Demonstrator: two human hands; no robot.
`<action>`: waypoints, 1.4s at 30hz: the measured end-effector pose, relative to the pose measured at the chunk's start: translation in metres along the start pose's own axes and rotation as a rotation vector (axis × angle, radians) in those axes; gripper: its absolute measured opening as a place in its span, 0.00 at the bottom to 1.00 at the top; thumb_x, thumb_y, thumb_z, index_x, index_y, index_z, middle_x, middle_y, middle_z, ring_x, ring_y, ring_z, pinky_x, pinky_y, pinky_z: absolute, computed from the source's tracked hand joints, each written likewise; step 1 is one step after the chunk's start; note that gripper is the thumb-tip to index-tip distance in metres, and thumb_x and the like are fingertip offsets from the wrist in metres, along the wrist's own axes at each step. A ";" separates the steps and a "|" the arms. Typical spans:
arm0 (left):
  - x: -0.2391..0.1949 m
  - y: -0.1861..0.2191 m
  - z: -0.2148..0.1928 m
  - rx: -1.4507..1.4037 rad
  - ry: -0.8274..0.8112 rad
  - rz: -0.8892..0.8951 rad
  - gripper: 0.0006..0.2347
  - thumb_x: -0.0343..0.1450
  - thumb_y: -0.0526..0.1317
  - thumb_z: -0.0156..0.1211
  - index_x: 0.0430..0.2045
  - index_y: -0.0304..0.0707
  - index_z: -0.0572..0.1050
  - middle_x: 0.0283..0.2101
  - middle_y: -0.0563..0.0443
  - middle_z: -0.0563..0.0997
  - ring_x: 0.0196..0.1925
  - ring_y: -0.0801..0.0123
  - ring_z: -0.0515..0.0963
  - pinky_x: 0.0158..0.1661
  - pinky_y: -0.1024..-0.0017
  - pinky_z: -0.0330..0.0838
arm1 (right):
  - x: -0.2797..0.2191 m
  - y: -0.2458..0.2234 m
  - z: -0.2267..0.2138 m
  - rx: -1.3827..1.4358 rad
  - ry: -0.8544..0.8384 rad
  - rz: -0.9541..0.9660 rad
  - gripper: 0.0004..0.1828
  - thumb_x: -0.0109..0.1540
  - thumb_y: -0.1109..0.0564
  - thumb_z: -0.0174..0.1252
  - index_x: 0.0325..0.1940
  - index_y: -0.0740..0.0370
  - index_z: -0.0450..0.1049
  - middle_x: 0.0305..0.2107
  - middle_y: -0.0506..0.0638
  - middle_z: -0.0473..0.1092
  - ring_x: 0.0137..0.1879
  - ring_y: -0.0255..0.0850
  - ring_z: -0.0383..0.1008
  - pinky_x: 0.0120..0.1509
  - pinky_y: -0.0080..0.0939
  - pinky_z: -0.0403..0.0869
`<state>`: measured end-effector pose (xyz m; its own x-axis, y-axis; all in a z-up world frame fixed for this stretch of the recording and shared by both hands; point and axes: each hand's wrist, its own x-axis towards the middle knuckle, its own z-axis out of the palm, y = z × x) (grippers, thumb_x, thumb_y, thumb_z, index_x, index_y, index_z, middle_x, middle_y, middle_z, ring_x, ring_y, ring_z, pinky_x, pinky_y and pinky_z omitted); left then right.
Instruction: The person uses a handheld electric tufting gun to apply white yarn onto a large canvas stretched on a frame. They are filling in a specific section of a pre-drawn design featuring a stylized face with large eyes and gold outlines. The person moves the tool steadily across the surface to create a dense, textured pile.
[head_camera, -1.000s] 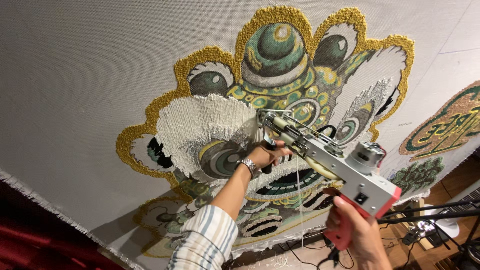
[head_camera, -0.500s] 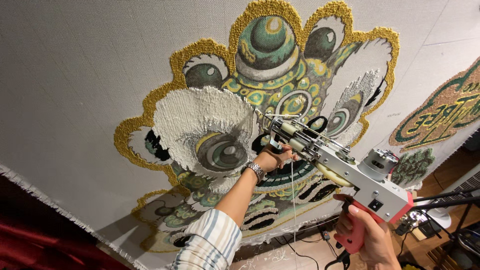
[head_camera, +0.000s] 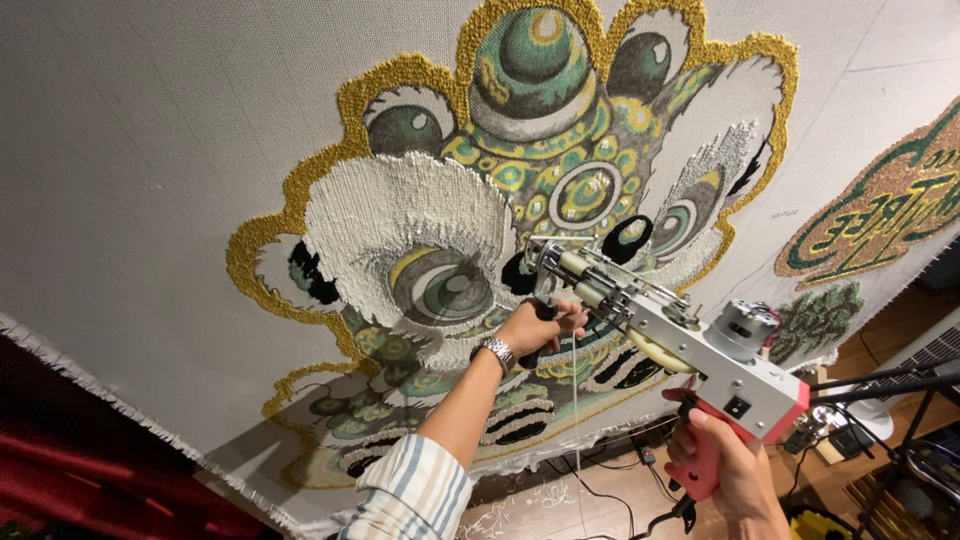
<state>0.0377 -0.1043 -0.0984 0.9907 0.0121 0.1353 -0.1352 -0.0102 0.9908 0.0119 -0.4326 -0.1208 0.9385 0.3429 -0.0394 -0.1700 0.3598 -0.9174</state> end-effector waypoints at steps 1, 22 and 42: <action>-0.003 -0.002 0.000 0.027 0.018 -0.051 0.16 0.71 0.45 0.69 0.39 0.27 0.78 0.41 0.51 0.86 0.33 0.79 0.84 0.26 0.74 0.73 | 0.000 0.002 0.000 0.003 0.002 -0.005 0.22 0.58 0.57 0.56 0.54 0.72 0.68 0.20 0.51 0.61 0.24 0.42 0.62 0.25 0.45 0.62; -0.023 -0.062 -0.019 0.120 0.118 -0.247 0.07 0.72 0.37 0.63 0.32 0.30 0.82 0.36 0.48 0.87 0.27 0.79 0.80 0.26 0.76 0.75 | -0.019 0.012 0.034 -0.056 -0.023 0.136 0.23 0.59 0.53 0.58 0.52 0.73 0.76 0.17 0.49 0.59 0.23 0.40 0.60 0.26 0.41 0.61; -0.018 -0.076 -0.043 0.071 0.124 -0.223 0.05 0.71 0.33 0.60 0.24 0.31 0.76 0.35 0.48 0.87 0.32 0.75 0.85 0.24 0.74 0.77 | -0.012 0.013 0.062 -0.006 -0.051 0.164 0.23 0.59 0.53 0.57 0.51 0.73 0.75 0.17 0.47 0.57 0.21 0.38 0.56 0.25 0.39 0.60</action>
<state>0.0297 -0.0606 -0.1762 0.9862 0.1440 -0.0817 0.0917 -0.0641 0.9937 -0.0207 -0.3781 -0.1073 0.8819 0.4403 -0.1684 -0.3174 0.2906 -0.9027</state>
